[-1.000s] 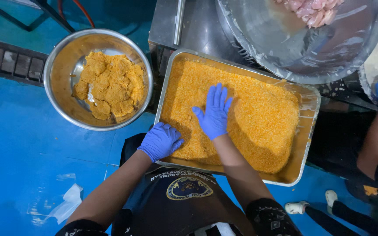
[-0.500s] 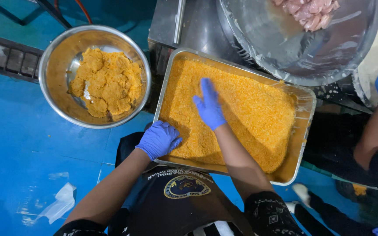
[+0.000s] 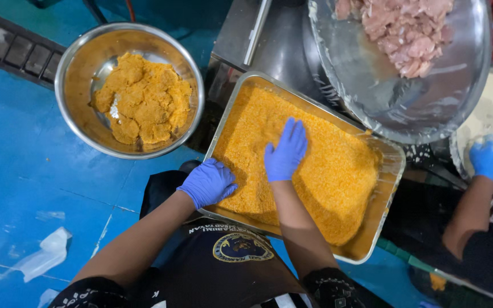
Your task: The person takes raw chicken pieces and presses them into a tray of orange breadcrumbs, turning and coating each piece by hand, then places the breaded pieces into a metal bowl. They repeat this coating cycle for successive pieces throughout the clip.
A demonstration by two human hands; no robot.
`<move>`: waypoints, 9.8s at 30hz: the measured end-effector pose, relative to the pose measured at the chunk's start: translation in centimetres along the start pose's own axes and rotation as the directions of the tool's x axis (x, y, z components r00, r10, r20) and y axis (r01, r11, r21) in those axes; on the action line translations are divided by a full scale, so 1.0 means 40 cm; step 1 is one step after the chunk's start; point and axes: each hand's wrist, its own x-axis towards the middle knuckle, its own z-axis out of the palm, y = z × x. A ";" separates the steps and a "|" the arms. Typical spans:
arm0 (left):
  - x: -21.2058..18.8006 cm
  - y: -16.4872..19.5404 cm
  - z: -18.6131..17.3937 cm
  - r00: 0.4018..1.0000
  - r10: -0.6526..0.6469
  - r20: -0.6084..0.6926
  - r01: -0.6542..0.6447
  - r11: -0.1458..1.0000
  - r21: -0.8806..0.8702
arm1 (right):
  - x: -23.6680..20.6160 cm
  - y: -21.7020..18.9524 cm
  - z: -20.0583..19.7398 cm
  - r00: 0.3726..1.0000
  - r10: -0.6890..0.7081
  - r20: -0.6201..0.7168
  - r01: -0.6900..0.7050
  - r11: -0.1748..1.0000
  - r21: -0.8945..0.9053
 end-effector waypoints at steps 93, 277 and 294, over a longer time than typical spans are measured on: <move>-0.079 0.030 0.049 0.995 0.020 -0.102 -0.018 1.000 0.020 | -0.362 0.305 0.070 0.734 0.284 0.617 -0.391 -0.565 0.726; -0.040 -0.012 0.029 0.997 0.025 -0.075 -0.020 0.998 0.057 | -0.212 0.127 0.052 0.836 0.151 0.528 -0.548 0.169 0.819; -0.035 -0.001 0.005 0.999 0.027 -0.025 -0.028 0.998 -0.063 | -0.117 -0.012 0.048 0.913 -0.228 0.337 0.178 0.968 0.175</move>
